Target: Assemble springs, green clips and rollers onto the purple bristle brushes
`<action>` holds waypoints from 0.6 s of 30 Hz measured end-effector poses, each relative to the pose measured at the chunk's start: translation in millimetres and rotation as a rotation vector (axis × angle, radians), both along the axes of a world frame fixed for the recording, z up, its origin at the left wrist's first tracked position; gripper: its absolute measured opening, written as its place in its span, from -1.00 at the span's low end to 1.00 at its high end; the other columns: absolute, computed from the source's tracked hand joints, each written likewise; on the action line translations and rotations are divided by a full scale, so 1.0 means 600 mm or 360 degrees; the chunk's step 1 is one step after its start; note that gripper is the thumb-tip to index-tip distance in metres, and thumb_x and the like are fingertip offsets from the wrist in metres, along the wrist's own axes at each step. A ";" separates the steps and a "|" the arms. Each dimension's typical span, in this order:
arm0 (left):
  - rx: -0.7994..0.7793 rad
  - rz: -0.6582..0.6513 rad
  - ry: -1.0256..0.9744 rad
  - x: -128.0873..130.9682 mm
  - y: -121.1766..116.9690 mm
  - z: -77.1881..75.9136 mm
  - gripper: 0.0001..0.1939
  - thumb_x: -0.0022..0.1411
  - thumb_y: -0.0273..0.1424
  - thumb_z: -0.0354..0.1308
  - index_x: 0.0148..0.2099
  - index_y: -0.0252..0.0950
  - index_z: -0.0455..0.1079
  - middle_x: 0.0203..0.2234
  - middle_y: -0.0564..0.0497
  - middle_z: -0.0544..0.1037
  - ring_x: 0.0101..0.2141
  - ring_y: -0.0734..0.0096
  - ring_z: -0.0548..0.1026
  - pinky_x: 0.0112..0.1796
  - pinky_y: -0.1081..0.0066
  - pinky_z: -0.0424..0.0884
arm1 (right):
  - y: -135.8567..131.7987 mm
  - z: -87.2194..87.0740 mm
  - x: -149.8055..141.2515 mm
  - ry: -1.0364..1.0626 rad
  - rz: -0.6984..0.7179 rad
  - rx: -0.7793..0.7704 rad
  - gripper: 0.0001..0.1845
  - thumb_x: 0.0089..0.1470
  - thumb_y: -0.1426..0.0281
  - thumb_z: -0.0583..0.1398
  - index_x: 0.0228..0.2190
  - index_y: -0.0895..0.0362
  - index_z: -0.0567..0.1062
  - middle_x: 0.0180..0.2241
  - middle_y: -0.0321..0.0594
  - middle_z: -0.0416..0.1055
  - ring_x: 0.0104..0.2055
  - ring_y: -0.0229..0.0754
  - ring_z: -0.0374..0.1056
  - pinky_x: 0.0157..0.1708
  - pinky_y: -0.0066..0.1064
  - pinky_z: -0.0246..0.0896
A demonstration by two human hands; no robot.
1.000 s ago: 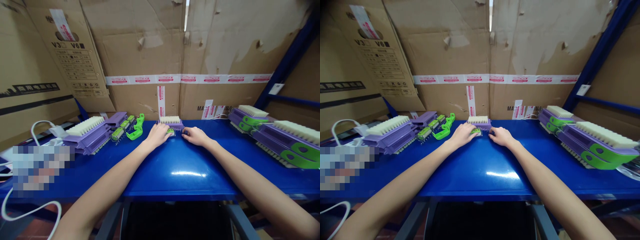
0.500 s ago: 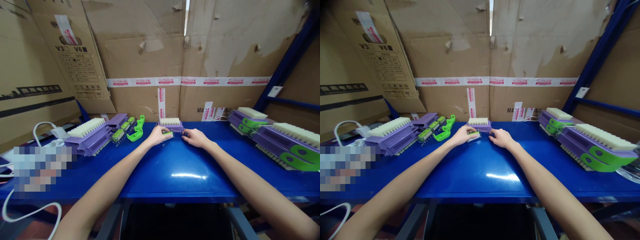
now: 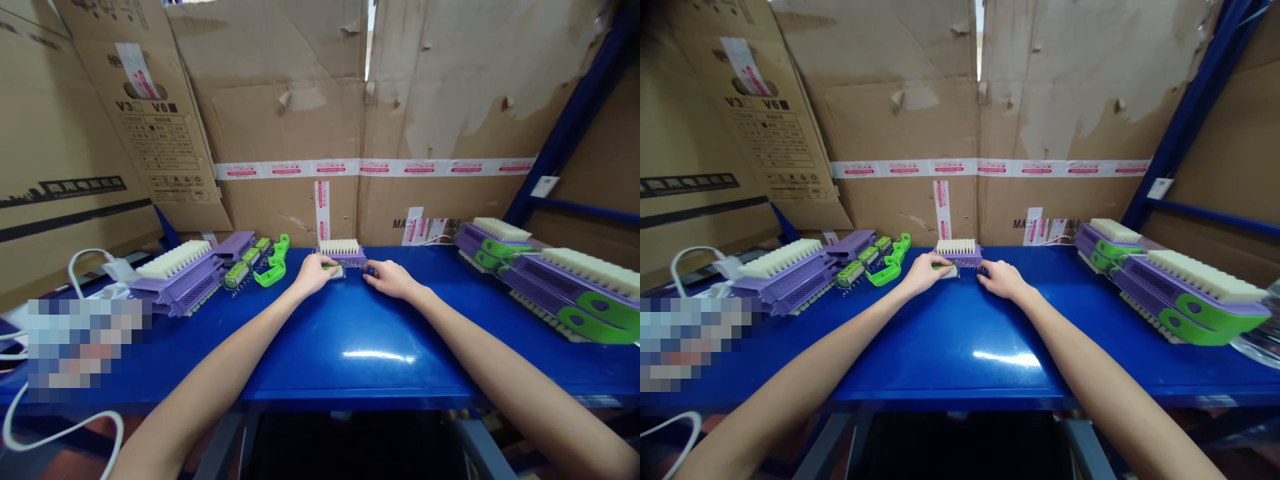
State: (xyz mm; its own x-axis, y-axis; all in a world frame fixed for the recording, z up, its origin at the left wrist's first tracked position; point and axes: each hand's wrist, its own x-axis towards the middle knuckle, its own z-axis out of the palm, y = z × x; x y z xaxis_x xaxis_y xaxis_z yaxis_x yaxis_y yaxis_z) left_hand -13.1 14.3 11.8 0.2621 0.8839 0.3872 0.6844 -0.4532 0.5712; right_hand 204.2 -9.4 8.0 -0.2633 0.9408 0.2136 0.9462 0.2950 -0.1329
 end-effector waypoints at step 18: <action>0.0544 -0.0169 0.0714 0.057 -0.076 -0.011 -0.76 0.38 -0.31 -0.14 -0.11 -0.24 0.31 -0.35 -0.03 0.58 -0.29 0.27 0.54 -0.27 0.38 0.33 | 0.008 -0.008 0.003 0.0459 0.0136 0.0452 -0.58 0.26 0.22 -0.08 -0.08 0.11 0.46 -0.08 -0.11 0.44 -0.03 -0.13 0.35 -0.03 -0.37 0.18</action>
